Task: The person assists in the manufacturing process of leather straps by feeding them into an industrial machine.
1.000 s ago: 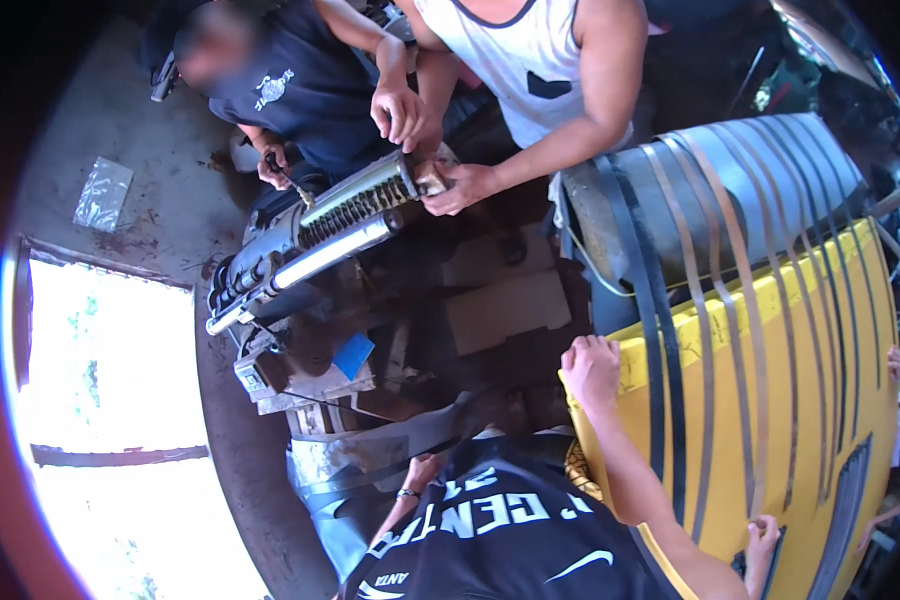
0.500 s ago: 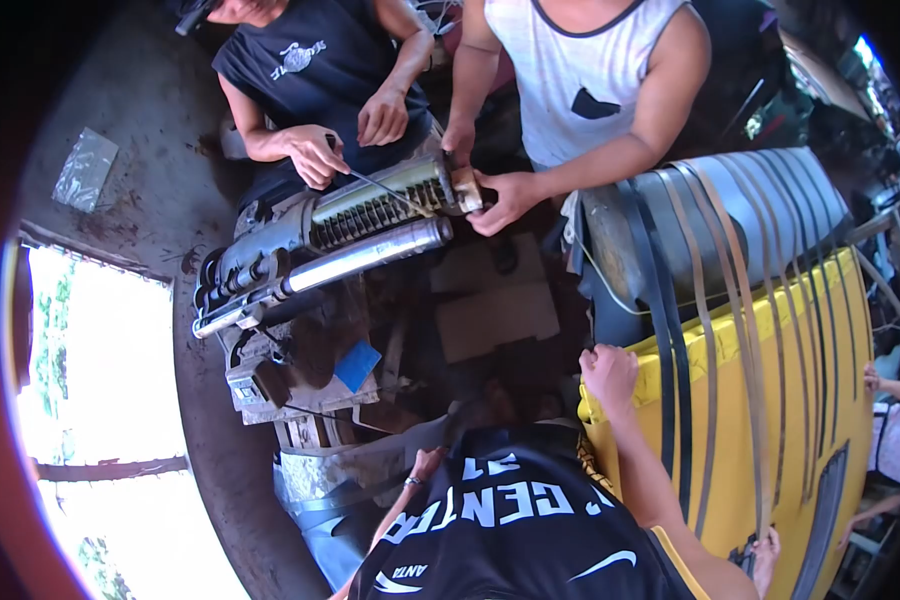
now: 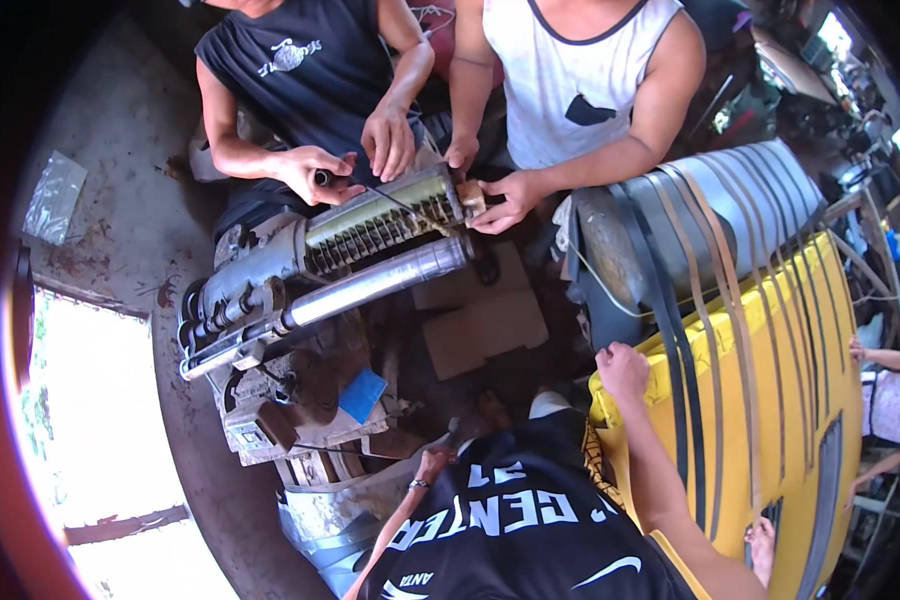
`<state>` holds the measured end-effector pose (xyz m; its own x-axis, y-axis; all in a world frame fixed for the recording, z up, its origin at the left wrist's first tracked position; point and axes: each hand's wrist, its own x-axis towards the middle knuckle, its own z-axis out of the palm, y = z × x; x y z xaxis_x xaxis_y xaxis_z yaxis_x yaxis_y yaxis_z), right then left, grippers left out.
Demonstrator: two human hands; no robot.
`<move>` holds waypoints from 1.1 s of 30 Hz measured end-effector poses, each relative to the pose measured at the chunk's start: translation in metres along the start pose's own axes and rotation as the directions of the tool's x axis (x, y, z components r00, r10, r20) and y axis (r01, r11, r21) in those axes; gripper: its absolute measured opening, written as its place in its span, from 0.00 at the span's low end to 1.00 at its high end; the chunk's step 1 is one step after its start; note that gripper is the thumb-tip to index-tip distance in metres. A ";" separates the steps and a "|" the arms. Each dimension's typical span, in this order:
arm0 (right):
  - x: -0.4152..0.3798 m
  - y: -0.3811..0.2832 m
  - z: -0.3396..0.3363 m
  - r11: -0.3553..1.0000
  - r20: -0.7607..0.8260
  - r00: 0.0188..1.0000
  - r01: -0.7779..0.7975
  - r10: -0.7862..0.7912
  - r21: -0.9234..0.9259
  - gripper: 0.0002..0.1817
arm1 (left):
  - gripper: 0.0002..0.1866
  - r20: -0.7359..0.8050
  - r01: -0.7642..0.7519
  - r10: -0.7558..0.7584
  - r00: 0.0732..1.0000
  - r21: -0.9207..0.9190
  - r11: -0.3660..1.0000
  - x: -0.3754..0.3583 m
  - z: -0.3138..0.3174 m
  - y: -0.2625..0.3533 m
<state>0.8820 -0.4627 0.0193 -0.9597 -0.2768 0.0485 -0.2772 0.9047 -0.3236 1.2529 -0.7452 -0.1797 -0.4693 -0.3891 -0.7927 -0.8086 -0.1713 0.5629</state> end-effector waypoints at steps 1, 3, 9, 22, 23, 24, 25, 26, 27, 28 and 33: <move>-0.001 0.000 -0.002 1.000 0.007 1.000 0.000 0.000 -0.007 0.14 | 0.12 -0.012 0.000 0.000 1.000 0.004 1.000 -0.002 0.000 -0.002; -0.002 0.001 -0.004 1.000 0.031 0.999 -0.012 0.013 -0.011 0.14 | 0.12 -0.004 0.019 -0.019 1.000 0.168 0.986 -0.008 -0.003 -0.009; 0.000 0.001 0.001 0.999 0.030 0.999 -0.021 0.022 -0.036 0.14 | 0.12 -0.024 0.147 -0.146 0.989 0.060 0.987 -0.011 -0.004 -0.009; 0.004 -0.001 -0.004 0.997 0.116 0.993 0.009 -0.001 -0.070 0.13 | 0.17 -0.161 0.097 -0.120 0.980 -0.145 0.985 -0.010 0.018 -0.002; 0.005 0.000 -0.004 0.998 0.127 0.992 0.013 -0.004 -0.067 0.13 | 0.17 -0.172 0.088 -0.100 0.980 -0.073 0.993 -0.009 0.018 0.000; 0.003 0.002 -0.004 0.998 0.141 0.990 0.012 -0.003 -0.067 0.13 | 0.17 -0.178 0.086 -0.084 0.980 0.002 0.996 -0.009 0.019 0.001; 0.003 0.005 -0.003 0.998 0.143 0.989 0.037 -0.029 -0.055 0.12 | 0.17 -0.180 0.084 -0.069 0.981 0.078 0.993 -0.011 0.021 0.000; 0.003 0.007 -0.002 0.997 0.148 0.988 0.044 -0.035 -0.058 0.12 | 0.18 -0.169 0.032 -0.009 0.986 0.133 0.991 -0.011 0.023 0.001; 0.003 0.006 -0.004 0.997 0.152 0.988 0.051 -0.041 -0.061 0.12 | 0.18 -0.154 -0.021 0.051 0.987 0.188 0.982 -0.008 0.023 -0.001; 0.004 0.006 -0.004 0.996 0.156 0.987 0.058 -0.047 -0.063 0.11 | 0.18 -0.157 -0.017 0.043 0.987 0.165 0.986 -0.006 0.025 -0.004; 0.004 0.010 0.000 0.995 0.147 0.986 0.083 -0.075 -0.050 0.10 | 0.17 -0.182 0.097 -0.118 0.976 -0.121 0.988 -0.023 0.027 0.020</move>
<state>0.8754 -0.4548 0.0164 -0.9190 -0.3887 -0.0665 -0.3583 0.8934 -0.2710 1.2375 -0.7154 -0.1563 -0.2977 -0.5245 -0.7977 -0.8013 -0.3169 0.5074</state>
